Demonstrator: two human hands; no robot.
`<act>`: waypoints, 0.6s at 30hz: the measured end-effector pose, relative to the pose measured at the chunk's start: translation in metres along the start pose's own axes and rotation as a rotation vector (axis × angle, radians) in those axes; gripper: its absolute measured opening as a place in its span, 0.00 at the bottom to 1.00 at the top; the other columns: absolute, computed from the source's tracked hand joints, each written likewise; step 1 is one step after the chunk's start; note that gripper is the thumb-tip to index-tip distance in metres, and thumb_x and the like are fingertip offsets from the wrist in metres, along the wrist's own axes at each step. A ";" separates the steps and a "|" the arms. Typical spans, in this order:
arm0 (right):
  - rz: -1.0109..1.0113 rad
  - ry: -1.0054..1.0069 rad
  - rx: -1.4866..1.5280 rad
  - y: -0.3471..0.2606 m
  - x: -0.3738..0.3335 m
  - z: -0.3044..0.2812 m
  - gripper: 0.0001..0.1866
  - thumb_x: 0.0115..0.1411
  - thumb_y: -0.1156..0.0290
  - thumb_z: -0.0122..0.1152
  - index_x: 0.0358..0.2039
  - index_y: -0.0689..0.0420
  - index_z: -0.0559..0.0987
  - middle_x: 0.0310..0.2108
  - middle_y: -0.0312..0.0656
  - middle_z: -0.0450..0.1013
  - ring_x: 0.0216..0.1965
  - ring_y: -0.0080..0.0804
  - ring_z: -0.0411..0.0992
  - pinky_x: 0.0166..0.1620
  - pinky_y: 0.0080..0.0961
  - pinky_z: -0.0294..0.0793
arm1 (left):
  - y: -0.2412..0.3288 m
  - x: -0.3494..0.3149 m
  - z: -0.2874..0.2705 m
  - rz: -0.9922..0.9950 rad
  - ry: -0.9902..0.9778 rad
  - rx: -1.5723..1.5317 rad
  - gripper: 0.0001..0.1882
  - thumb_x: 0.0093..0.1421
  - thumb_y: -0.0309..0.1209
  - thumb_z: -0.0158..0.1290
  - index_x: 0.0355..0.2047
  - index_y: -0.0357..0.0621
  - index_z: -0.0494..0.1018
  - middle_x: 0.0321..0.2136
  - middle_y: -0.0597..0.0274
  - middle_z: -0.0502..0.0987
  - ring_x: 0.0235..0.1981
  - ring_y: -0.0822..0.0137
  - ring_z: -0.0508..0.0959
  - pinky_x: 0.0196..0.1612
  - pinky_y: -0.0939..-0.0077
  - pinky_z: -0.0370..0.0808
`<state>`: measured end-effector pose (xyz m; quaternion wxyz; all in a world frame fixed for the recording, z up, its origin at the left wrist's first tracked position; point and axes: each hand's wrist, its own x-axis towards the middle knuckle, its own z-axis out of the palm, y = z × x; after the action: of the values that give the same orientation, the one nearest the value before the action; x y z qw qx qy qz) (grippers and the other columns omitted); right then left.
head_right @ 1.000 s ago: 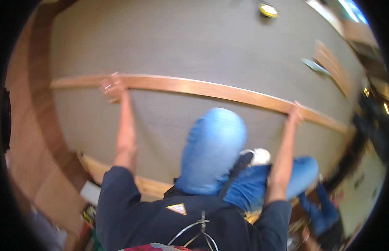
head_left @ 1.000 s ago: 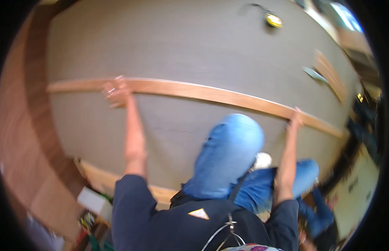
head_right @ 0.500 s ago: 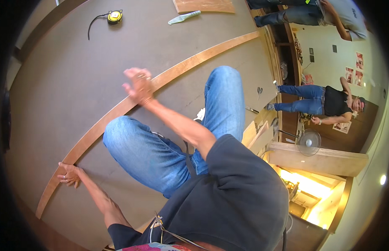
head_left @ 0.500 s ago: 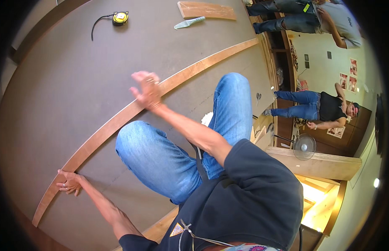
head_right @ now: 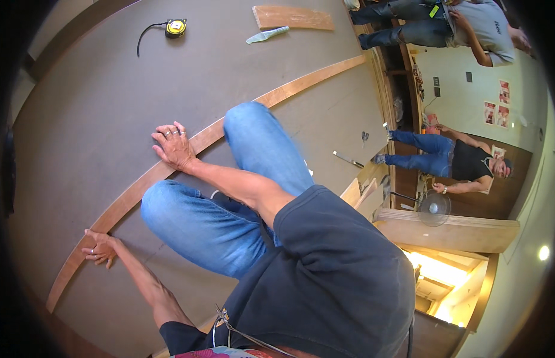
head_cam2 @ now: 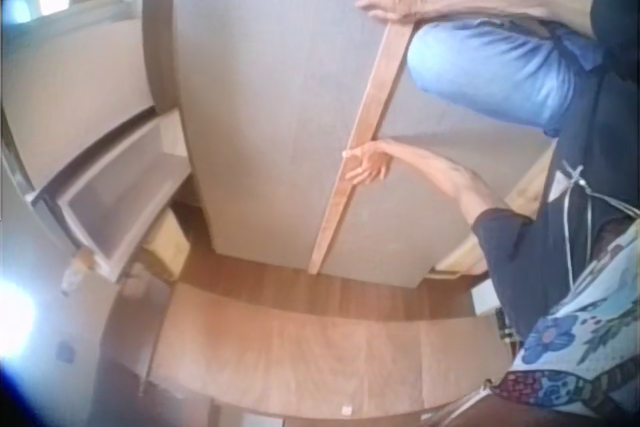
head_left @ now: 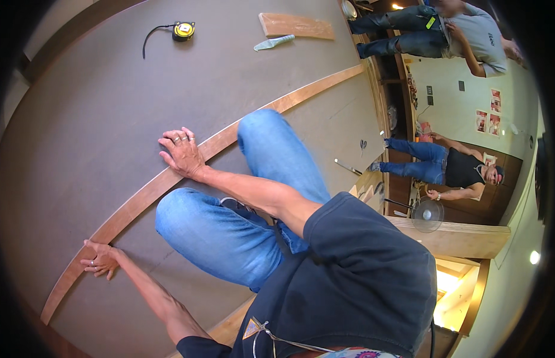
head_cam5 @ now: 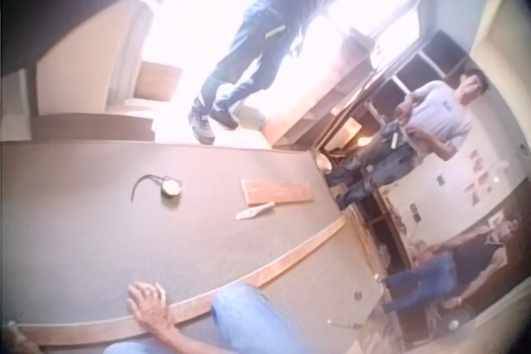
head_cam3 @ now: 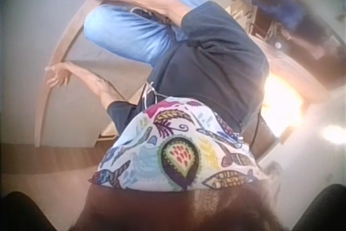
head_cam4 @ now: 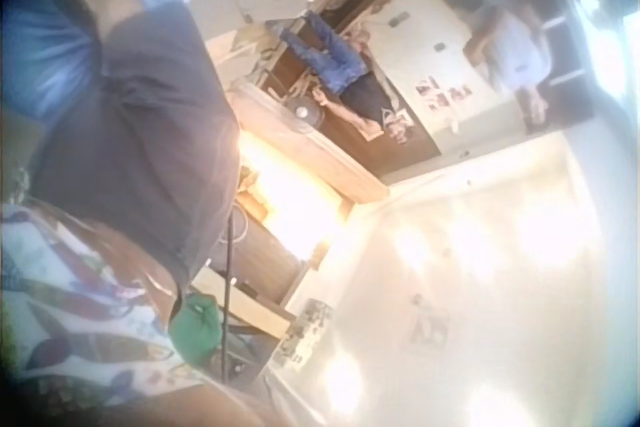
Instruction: The person uses a knife to cut a section of insulation material against a wood guide, then uses a tape measure and pencil to mark the material for further cuts.
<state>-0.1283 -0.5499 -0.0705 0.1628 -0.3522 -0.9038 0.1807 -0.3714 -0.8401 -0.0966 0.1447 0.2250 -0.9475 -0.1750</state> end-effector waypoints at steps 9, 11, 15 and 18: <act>0.108 -0.073 0.030 -0.022 0.024 -0.010 0.20 0.57 0.61 0.62 0.48 0.53 0.73 0.51 0.43 0.65 0.57 0.42 0.62 0.63 0.48 0.53 | -0.003 0.004 0.003 0.029 0.035 0.047 0.49 0.48 0.73 0.51 0.63 0.57 0.66 0.68 0.62 0.57 0.70 0.46 0.51 0.65 0.26 0.37; 0.281 -0.193 0.093 -0.034 0.050 -0.011 0.21 0.55 0.61 0.64 0.47 0.54 0.73 0.50 0.45 0.65 0.57 0.45 0.62 0.61 0.50 0.56 | 0.000 0.001 0.003 0.025 0.023 0.051 0.49 0.48 0.73 0.51 0.63 0.57 0.66 0.68 0.62 0.58 0.70 0.46 0.51 0.65 0.26 0.38; -0.237 -0.043 0.024 0.029 0.125 -0.047 0.20 0.50 0.65 0.67 0.44 0.50 0.75 0.39 0.47 0.72 0.42 0.47 0.73 0.43 0.41 0.74 | 0.003 0.000 -0.003 0.026 0.011 0.072 0.48 0.49 0.72 0.52 0.64 0.57 0.66 0.68 0.62 0.58 0.69 0.48 0.53 0.64 0.26 0.40; -0.135 -0.054 -0.193 0.151 0.170 -0.101 0.20 0.48 0.73 0.58 0.44 0.50 0.76 0.40 0.46 0.72 0.42 0.48 0.72 0.44 0.44 0.73 | 0.006 -0.001 -0.003 0.043 0.017 0.059 0.47 0.50 0.71 0.52 0.64 0.57 0.66 0.68 0.62 0.58 0.69 0.49 0.54 0.64 0.26 0.41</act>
<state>-0.1175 -0.3066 -0.0196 0.1157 -0.2996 -0.9426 0.0908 -0.3717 -0.8361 -0.0915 0.1498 0.2101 -0.9557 -0.1417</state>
